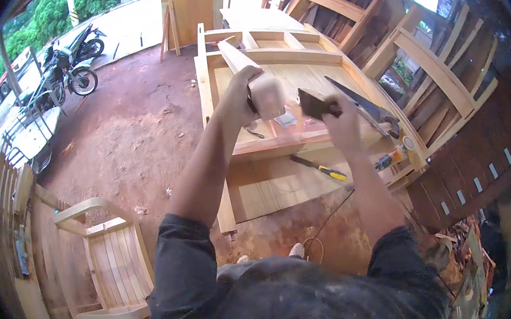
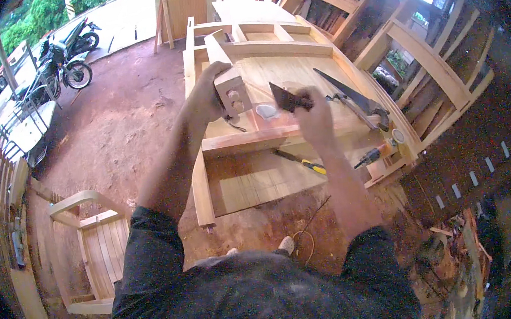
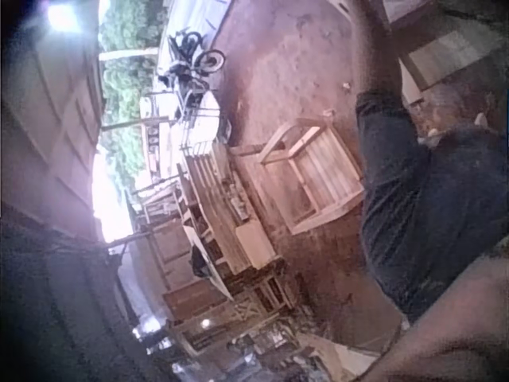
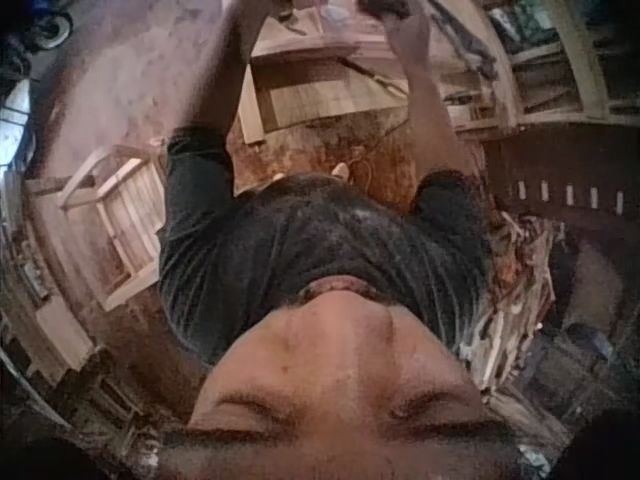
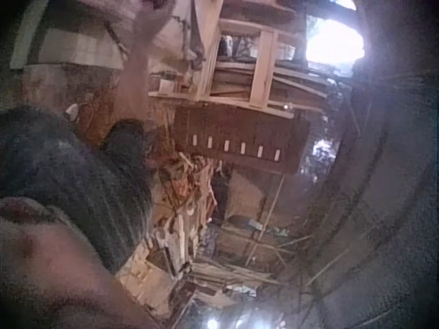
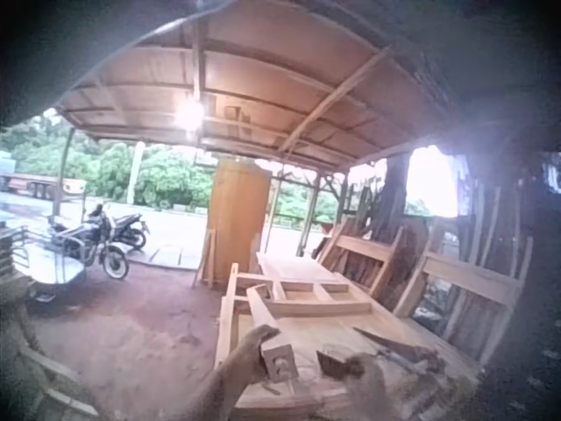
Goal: Assembling and sanding wooden furniture components using a hammer and sandpaper.
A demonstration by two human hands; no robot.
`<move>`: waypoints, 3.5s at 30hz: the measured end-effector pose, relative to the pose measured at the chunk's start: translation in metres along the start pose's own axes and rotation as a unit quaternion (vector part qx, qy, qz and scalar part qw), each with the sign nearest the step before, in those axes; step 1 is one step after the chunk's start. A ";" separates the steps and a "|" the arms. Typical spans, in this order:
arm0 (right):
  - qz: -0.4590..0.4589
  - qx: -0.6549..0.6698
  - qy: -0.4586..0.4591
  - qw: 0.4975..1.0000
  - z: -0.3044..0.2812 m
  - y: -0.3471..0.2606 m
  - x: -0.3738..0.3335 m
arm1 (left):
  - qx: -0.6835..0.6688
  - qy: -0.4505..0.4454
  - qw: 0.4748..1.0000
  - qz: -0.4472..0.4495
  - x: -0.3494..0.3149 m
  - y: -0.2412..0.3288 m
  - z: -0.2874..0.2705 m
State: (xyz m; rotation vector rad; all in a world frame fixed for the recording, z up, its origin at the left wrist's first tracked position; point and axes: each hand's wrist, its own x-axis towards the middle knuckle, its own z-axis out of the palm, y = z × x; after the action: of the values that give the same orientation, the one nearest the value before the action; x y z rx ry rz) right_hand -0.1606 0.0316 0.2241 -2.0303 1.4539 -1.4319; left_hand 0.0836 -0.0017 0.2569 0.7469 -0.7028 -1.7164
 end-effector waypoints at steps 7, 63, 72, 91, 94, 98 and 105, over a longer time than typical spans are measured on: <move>0.185 0.570 -0.161 0.784 0.004 0.004 -0.017 | 0.002 -0.067 0.998 0.002 -0.002 0.001 -0.011; -0.412 -0.375 -0.053 0.829 -0.045 -0.101 -0.014 | -0.073 -0.062 0.995 0.004 0.019 -0.025 0.006; -0.406 -0.411 -0.122 0.807 -0.048 -0.086 -0.026 | -0.058 -0.045 0.997 0.007 0.016 -0.026 0.009; -0.298 -0.150 -0.014 0.943 -0.035 -0.059 -0.066 | -0.058 -0.018 0.998 0.036 0.011 -0.025 0.038; -0.293 -0.180 0.028 0.939 -0.020 -0.055 -0.068 | -0.077 -0.057 0.995 0.042 0.015 -0.028 0.043; -0.300 -0.189 0.054 0.934 -0.006 -0.054 -0.069 | -0.074 -0.070 0.994 0.029 0.021 -0.029 0.049; -0.254 -0.288 -0.003 0.923 -0.007 -0.045 -0.080 | -0.093 -0.076 0.992 0.029 0.026 -0.036 0.051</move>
State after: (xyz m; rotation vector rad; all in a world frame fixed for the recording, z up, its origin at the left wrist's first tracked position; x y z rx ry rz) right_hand -0.1416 0.1208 0.2129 -2.9466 1.5484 -1.2405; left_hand 0.0171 -0.0135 0.2584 0.4664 -0.6503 -1.7710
